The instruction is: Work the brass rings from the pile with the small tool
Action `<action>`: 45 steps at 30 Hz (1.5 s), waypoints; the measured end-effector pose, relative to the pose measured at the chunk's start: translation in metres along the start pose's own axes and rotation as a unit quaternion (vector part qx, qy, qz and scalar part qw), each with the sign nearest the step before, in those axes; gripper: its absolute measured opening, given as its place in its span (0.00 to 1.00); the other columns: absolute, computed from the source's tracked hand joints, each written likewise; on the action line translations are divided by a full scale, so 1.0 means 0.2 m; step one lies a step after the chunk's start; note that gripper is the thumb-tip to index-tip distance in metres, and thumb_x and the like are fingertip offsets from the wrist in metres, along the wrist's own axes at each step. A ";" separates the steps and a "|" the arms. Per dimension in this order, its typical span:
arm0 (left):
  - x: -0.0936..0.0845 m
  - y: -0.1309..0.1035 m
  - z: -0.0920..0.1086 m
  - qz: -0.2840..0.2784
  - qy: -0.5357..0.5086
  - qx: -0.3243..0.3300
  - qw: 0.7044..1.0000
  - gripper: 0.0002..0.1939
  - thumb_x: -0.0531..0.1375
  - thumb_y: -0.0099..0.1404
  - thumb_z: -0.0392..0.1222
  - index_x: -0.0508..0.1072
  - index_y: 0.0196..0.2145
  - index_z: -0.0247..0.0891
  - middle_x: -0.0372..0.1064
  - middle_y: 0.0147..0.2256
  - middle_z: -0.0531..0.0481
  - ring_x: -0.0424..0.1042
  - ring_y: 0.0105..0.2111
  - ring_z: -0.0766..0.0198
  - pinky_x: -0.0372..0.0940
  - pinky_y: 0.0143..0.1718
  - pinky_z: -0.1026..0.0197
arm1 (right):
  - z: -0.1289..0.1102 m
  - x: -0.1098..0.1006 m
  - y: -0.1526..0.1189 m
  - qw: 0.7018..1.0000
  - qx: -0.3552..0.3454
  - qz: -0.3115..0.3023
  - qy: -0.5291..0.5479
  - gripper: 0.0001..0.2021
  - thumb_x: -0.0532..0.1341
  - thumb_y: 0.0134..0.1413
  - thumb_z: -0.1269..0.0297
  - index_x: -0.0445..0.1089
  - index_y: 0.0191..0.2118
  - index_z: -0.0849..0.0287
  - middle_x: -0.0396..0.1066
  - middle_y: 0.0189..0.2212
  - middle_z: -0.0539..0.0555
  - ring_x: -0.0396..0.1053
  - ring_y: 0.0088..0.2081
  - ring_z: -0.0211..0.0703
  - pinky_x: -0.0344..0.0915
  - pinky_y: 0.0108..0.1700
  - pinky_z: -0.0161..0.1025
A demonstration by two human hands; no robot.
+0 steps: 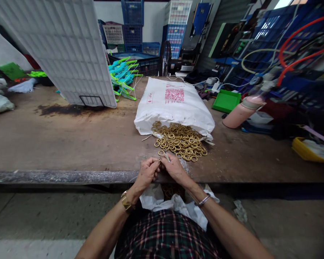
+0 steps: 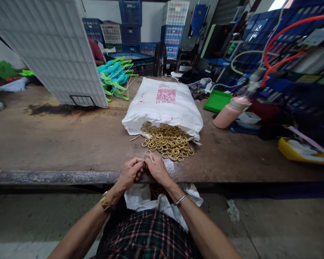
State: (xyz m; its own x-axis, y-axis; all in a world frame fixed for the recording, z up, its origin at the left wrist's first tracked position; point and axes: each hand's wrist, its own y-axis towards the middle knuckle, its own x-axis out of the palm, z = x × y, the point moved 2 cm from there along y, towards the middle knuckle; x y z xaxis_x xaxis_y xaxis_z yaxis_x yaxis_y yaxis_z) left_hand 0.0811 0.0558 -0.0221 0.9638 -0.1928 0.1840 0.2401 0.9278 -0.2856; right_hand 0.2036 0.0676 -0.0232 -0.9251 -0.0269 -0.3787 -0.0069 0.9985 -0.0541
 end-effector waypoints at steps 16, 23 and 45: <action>0.02 -0.04 -0.01 -0.053 -0.127 -0.006 0.990 0.17 0.61 0.53 0.52 0.61 0.27 0.36 0.59 0.20 0.57 0.54 0.15 0.77 0.46 0.12 0.74 | 0.00 -0.04 -0.02 0.996 -0.050 0.026 -0.076 0.10 0.48 0.52 0.63 0.60 0.25 0.58 0.60 0.18 0.47 0.57 0.22 0.35 0.52 0.26 0.32; 0.03 -0.03 -0.01 -0.035 -0.075 0.006 0.997 0.18 0.59 0.54 0.55 0.61 0.28 0.37 0.59 0.20 0.58 0.54 0.15 0.77 0.47 0.13 0.74 | 0.01 -0.04 -0.10 0.956 -0.139 -0.065 -0.249 0.07 0.50 0.46 0.74 0.63 0.30 0.58 0.63 0.20 0.49 0.57 0.23 0.35 0.49 0.27 0.32; 0.03 -0.09 0.03 -0.088 -0.081 0.048 0.992 0.17 0.58 0.56 0.53 0.59 0.26 0.37 0.58 0.19 0.58 0.54 0.14 0.77 0.48 0.13 0.73 | 0.01 -0.07 -0.03 0.938 -0.079 -0.077 -0.327 0.08 0.50 0.47 0.74 0.64 0.31 0.60 0.66 0.22 0.53 0.58 0.23 0.37 0.47 0.26 0.35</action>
State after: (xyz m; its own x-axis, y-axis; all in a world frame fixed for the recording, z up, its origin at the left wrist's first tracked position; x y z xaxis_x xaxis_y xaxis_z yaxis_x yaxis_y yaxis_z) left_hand 0.0827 0.0404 -0.0111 0.8747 -0.3075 0.3746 0.3831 0.9121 -0.1457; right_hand 0.2182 0.0617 -0.0193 -0.4778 -0.1424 -0.8668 -0.2256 0.9736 -0.0356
